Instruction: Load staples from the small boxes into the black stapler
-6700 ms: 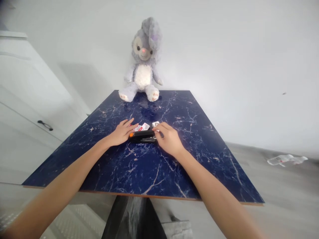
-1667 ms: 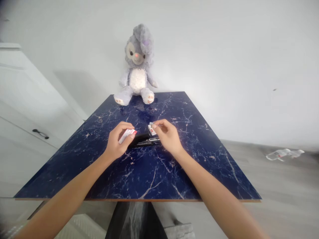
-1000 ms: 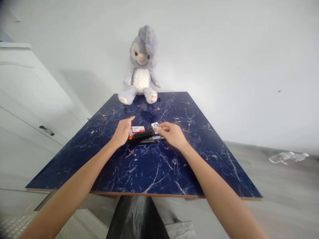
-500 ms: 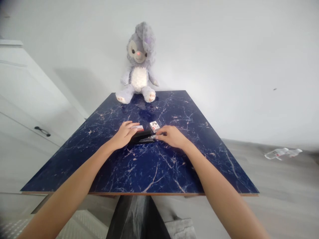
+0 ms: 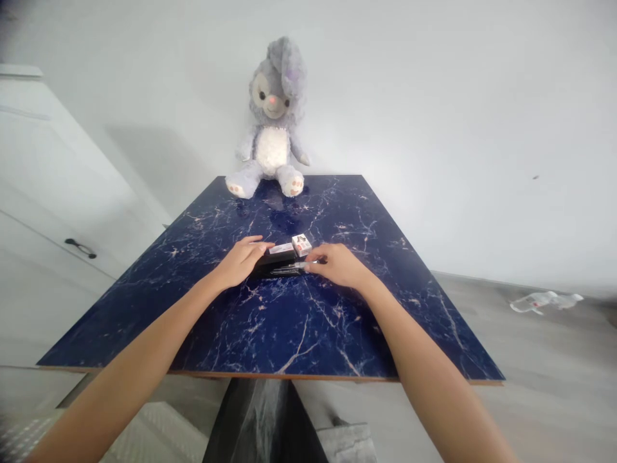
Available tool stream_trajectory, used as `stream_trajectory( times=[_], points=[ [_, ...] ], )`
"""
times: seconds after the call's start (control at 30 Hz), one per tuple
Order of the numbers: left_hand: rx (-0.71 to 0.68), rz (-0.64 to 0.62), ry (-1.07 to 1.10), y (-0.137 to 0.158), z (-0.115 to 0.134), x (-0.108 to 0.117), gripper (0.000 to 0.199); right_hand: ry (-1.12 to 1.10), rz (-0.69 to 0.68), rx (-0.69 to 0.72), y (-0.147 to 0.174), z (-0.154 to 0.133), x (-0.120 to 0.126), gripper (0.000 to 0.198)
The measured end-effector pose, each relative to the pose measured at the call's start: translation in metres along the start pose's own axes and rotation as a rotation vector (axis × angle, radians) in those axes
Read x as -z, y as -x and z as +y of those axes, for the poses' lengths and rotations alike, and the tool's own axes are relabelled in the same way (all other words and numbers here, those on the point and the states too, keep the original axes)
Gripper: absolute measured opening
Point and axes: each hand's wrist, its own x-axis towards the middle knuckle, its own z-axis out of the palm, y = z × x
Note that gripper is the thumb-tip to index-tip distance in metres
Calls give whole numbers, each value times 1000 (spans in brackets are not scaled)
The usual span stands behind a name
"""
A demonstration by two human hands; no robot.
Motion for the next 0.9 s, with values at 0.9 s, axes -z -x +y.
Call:
stream_trajectory(
  times=[0.9],
  points=[
    [-7, 209, -98, -1, 6, 0, 39, 110, 41, 53, 0, -10, -2, 13]
  ],
)
